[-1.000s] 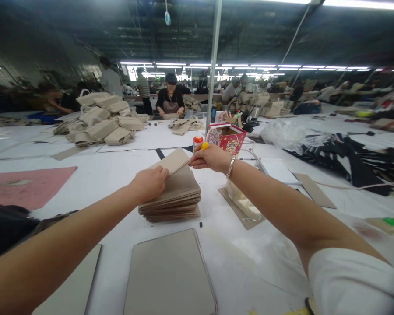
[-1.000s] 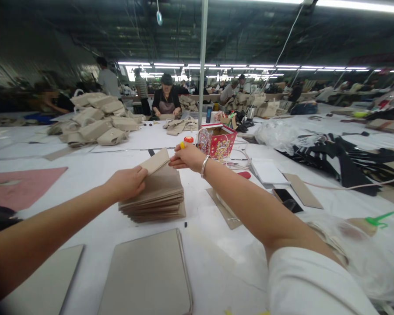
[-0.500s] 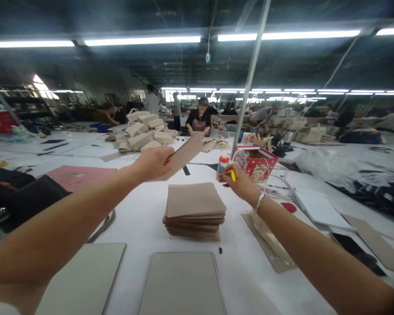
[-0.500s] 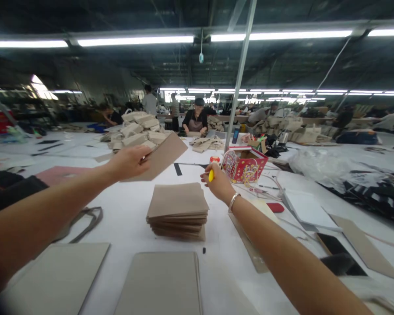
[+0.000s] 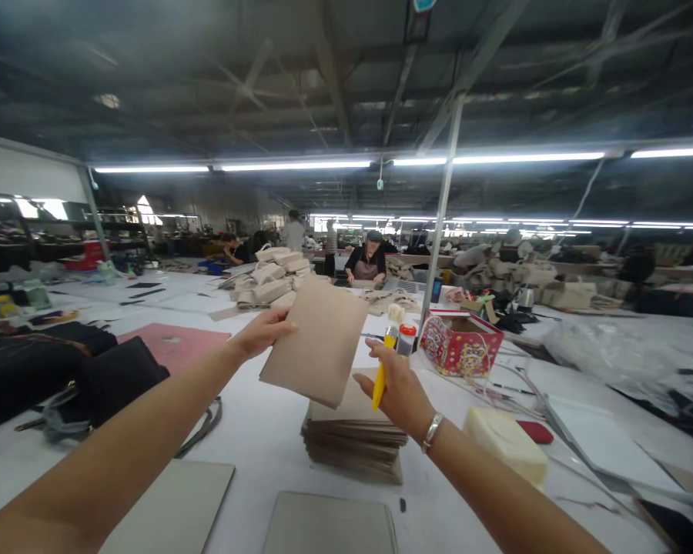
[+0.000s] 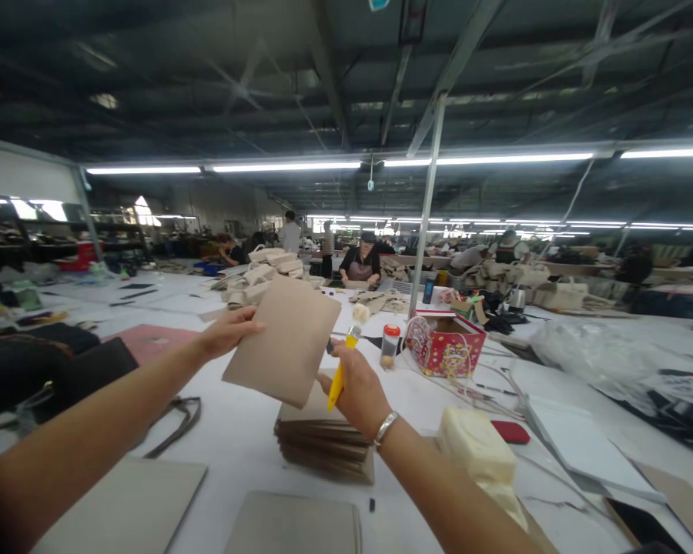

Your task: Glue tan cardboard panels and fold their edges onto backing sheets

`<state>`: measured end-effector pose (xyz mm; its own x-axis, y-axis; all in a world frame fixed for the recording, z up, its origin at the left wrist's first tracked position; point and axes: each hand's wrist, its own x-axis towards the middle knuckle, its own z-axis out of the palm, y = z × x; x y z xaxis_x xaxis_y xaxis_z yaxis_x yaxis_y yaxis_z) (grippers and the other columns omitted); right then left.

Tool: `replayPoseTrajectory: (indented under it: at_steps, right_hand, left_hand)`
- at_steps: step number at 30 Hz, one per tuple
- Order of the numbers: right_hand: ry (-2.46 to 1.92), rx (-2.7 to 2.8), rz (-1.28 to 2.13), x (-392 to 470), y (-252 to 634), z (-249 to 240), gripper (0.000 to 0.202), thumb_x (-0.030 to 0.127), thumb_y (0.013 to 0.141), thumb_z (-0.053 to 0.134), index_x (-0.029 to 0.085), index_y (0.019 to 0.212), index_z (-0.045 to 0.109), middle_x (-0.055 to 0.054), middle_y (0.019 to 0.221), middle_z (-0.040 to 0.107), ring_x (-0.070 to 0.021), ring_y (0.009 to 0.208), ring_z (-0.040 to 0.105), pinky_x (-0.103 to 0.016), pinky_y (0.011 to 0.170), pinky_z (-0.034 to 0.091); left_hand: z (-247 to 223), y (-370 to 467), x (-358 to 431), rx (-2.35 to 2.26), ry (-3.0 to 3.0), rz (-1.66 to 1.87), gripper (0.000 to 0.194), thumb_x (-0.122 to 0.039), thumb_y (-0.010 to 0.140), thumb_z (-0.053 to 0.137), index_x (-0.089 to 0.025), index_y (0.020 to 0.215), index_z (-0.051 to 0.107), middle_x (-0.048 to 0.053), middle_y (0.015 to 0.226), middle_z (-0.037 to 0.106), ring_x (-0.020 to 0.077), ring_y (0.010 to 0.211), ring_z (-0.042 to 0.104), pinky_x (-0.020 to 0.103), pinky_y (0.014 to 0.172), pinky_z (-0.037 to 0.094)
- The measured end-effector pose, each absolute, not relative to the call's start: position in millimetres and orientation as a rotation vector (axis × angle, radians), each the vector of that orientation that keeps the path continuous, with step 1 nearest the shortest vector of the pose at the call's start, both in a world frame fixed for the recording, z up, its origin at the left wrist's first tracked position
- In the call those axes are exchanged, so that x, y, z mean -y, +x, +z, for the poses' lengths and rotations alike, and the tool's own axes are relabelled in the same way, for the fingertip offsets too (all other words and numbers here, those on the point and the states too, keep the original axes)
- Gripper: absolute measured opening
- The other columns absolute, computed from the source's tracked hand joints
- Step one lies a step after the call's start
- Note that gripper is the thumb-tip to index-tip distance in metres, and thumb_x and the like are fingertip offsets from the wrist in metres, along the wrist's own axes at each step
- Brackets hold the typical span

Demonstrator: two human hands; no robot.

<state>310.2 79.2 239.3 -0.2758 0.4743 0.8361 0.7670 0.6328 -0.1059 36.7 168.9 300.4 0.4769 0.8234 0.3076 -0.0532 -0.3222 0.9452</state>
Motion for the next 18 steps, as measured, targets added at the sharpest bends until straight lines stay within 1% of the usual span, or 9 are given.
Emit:
replayPoseTrajectory:
  at_steps: [2,5,7,8,10,12,13,15,18]
  right_hand:
    - [-0.979,1.979,-0.399,-65.5,301.1,232.5,0.043,0.032,0.075,0.065,0.020,0.107,0.040,-0.013,0.125,0.052,-0.0264,0.114,0.050,-0.046,0.093,0.045]
    - [-0.971,2.064,-0.437,-42.1,286.3,222.9,0.053,0.043,0.067,0.070,0.019,0.105,0.043,-0.015,0.127,0.050,-0.0311,0.118,0.044,-0.050,0.095,0.042]
    - [-0.956,2.105,-0.516,-28.8,276.6,215.8,0.054,0.048,0.064,0.071,0.018,0.102,0.047,-0.016,0.127,0.051,-0.0334,0.119,0.043,-0.054,0.098,0.037]
    - [-0.953,2.117,-0.568,-23.9,272.2,211.9,0.051,0.048,0.065,0.071,0.018,0.100,0.049,-0.016,0.127,0.051,-0.0336,0.119,0.043,-0.055,0.100,0.034]
    - [-0.955,2.114,-0.682,-18.4,265.0,204.2,0.039,0.040,0.071,0.068,0.017,0.098,0.051,-0.016,0.129,0.050,-0.0325,0.120,0.042,-0.055,0.103,0.030]
    - [-0.956,2.093,-0.783,-17.8,260.4,198.7,0.024,0.026,0.078,0.061,0.018,0.100,0.053,-0.015,0.131,0.048,-0.0297,0.122,0.042,-0.053,0.103,0.029]
    - [-0.953,2.077,-0.821,-18.6,259.2,197.4,0.021,0.018,0.080,0.057,0.018,0.101,0.053,-0.014,0.131,0.048,-0.0284,0.122,0.041,-0.052,0.103,0.030]
    - [-0.935,2.036,-0.863,-21.0,258.7,197.8,0.024,0.008,0.081,0.050,0.019,0.103,0.053,-0.013,0.130,0.050,-0.0273,0.123,0.041,-0.051,0.102,0.032]
    - [-0.873,1.979,-0.860,-23.2,261.6,203.0,0.028,0.005,0.080,0.048,0.018,0.105,0.052,-0.014,0.126,0.053,-0.0283,0.125,0.040,-0.053,0.100,0.035]
  left_hand:
    - [293.7,37.1,-159.3,-0.642,1.577,1.048,0.042,-0.033,0.064,0.072,-0.017,0.101,0.060,0.006,0.092,0.067,0.0187,0.076,0.062,0.027,0.066,0.048]
    - [286.5,38.1,-146.7,-0.613,1.485,1.086,0.042,-0.030,0.063,0.071,-0.017,0.101,0.059,0.005,0.088,0.067,0.0167,0.072,0.062,0.026,0.063,0.048]
    - [282.5,38.5,-140.4,-0.609,1.441,1.119,0.042,-0.028,0.063,0.070,-0.016,0.101,0.059,0.004,0.086,0.067,0.0161,0.069,0.061,0.025,0.061,0.047]
    - [280.6,38.7,-137.7,-0.604,1.416,1.138,0.041,-0.027,0.064,0.070,-0.016,0.101,0.059,0.004,0.086,0.067,0.0159,0.069,0.061,0.025,0.061,0.048]
    - [276.8,39.6,-132.4,-0.589,1.361,1.178,0.038,-0.025,0.064,0.070,-0.016,0.099,0.058,0.004,0.086,0.067,0.0154,0.069,0.061,0.025,0.061,0.048]
    - [273.6,41.4,-126.4,-0.564,1.313,1.202,0.036,-0.023,0.064,0.069,-0.016,0.098,0.058,0.004,0.086,0.067,0.0153,0.069,0.062,0.026,0.063,0.049]
    - [272.4,42.8,-122.8,-0.553,1.297,1.207,0.035,-0.022,0.064,0.069,-0.015,0.097,0.058,0.005,0.086,0.067,0.0154,0.070,0.062,0.026,0.064,0.050]
    - [271.5,45.8,-115.0,-0.533,1.276,1.212,0.034,-0.022,0.065,0.068,-0.015,0.097,0.058,0.005,0.086,0.068,0.0166,0.071,0.062,0.028,0.065,0.050]
    - [272.2,49.9,-103.4,-0.486,1.250,1.228,0.035,-0.023,0.066,0.068,-0.016,0.098,0.057,0.006,0.090,0.068,0.0193,0.075,0.063,0.030,0.067,0.050]
